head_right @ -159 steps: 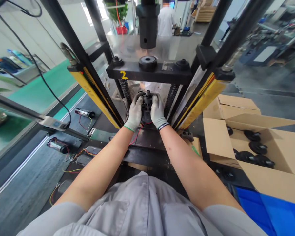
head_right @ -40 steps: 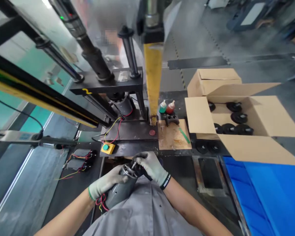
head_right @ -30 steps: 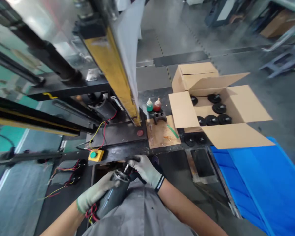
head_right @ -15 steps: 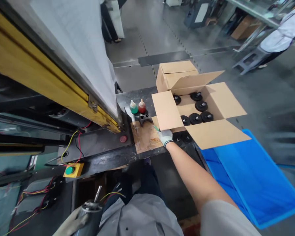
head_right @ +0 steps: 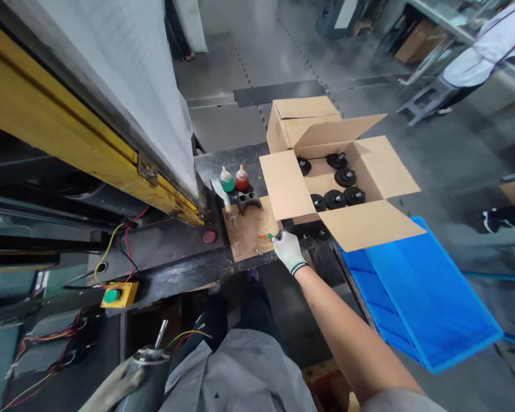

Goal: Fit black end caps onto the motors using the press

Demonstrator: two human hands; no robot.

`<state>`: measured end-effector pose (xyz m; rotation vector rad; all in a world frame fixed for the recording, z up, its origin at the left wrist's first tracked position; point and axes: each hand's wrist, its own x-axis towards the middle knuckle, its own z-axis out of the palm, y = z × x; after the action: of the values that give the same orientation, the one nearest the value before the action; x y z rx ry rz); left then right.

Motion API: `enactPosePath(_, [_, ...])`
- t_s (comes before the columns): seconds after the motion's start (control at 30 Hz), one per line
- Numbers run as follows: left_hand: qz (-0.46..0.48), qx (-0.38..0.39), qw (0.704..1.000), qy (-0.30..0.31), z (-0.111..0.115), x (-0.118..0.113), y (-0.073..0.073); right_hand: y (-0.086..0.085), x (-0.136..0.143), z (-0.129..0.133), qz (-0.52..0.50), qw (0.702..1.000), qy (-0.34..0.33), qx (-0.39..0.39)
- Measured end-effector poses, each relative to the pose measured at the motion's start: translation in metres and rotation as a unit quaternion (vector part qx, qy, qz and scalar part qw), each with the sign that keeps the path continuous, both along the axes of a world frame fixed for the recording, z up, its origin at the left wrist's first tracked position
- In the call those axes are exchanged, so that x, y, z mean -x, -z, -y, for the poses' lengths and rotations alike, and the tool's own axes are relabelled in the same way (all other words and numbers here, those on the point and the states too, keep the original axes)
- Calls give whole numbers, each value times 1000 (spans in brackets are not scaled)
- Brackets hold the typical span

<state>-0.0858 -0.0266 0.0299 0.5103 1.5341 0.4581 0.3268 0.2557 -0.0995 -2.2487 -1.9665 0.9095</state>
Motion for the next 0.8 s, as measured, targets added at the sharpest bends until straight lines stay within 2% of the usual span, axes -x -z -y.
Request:
enactPosePath(0.23, [8, 33, 999, 0, 5, 5, 3, 11, -12, -2, 14, 999, -40, 7])
enactPosePath(0.43, [-4, 23, 1000, 19, 4, 0, -3, -4, -29, 8, 45, 995, -92, 4])
enactPosePath(0.53, [10, 16, 1000, 21, 0, -2, 0, -22, -30, 7, 67, 992, -105, -24])
enactPosePath(0.63, [38, -4, 999, 31, -7, -4, 1, -50, -24, 10, 64, 989, -114, -65])
enactPosePath(0.7, [60, -22, 997, 38, -11, -8, -8, -72, -13, 21, 27, 989, -111, -96])
enactPosePath(0.8, [71, -44, 996, 42, -14, -18, -32, -109, 19, 51, -95, 983, -81, -132])
